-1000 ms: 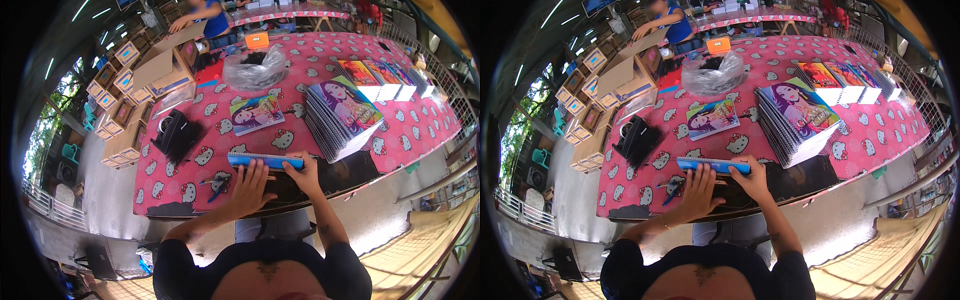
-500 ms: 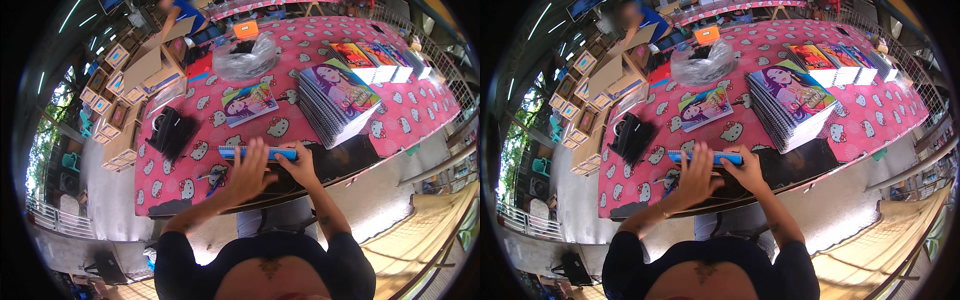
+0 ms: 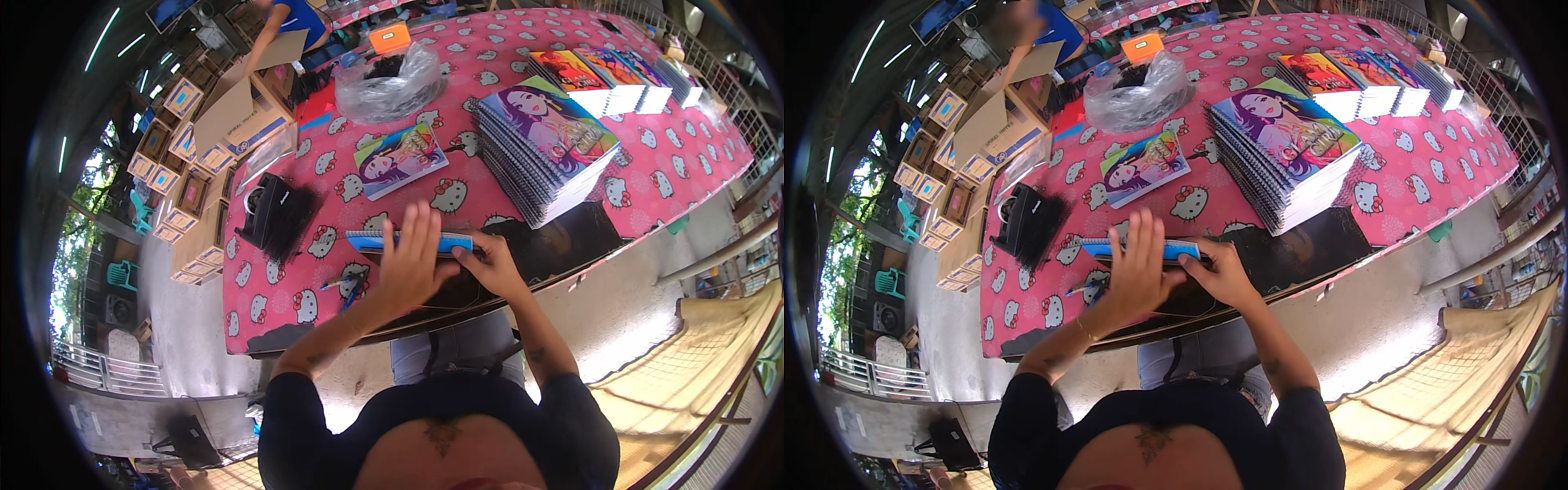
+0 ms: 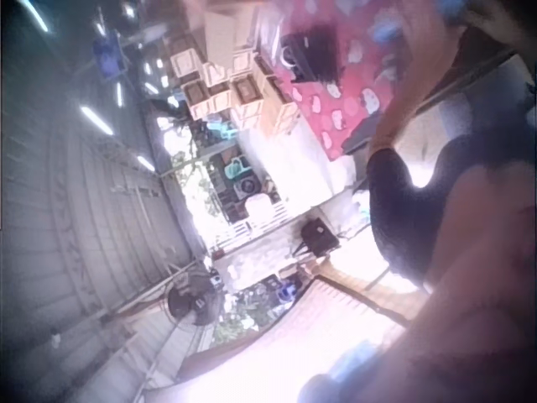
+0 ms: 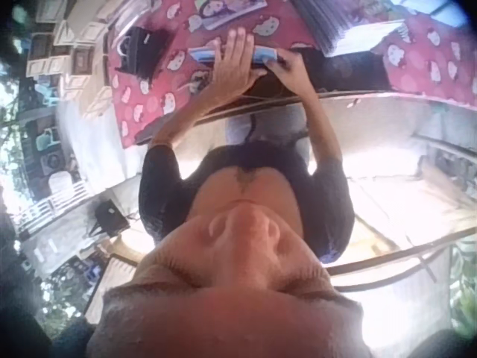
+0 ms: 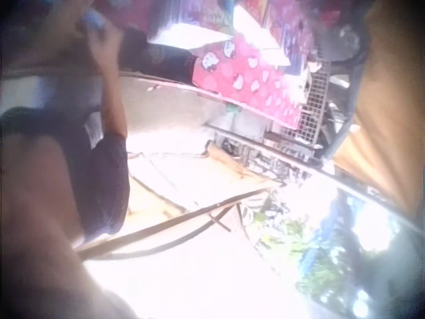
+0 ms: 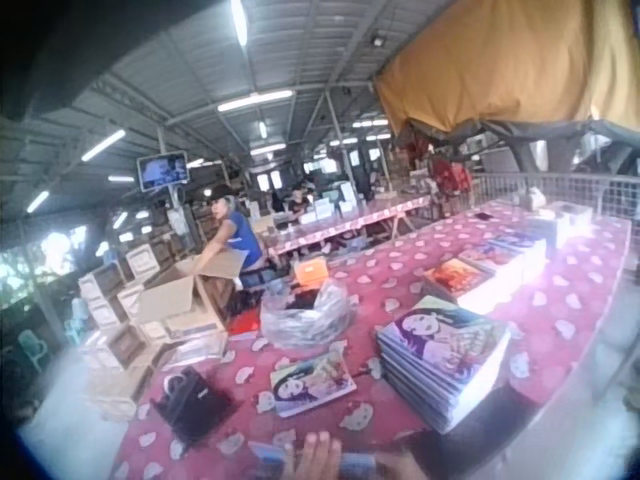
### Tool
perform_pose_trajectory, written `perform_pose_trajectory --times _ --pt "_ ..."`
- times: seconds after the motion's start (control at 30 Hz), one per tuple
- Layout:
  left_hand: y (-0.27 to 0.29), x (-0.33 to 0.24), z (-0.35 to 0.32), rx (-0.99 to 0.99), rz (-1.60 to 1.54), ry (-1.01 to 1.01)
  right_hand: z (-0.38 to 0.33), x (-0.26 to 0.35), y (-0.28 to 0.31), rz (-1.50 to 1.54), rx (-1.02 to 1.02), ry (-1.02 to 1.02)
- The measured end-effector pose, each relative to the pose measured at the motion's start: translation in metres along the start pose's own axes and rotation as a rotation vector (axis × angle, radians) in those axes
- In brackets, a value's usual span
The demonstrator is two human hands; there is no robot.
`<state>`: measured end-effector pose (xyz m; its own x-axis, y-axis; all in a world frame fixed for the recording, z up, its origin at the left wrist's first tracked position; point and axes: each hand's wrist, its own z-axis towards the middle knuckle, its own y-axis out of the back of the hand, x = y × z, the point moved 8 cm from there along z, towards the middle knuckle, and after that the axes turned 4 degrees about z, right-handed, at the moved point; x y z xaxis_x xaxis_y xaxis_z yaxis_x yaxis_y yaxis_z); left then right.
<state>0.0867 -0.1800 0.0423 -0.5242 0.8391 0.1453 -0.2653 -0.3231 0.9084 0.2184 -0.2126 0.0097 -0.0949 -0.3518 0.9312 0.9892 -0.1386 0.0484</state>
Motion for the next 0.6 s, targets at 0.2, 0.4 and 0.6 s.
perform_pose_trajectory --times 0.2,0.4,0.6 --pt "0.008 0.003 0.022 -0.064 0.082 -0.001 0.005 0.011 0.003 -0.046 0.051 0.038" --pt "-0.001 -0.017 -0.001 -0.051 0.013 -0.046 0.005 0.011 0.003 -0.104 0.036 0.051" --pt "-0.002 -0.027 -0.015 -0.090 -0.067 -0.079 0.007 0.015 0.000 -0.076 0.013 0.150"
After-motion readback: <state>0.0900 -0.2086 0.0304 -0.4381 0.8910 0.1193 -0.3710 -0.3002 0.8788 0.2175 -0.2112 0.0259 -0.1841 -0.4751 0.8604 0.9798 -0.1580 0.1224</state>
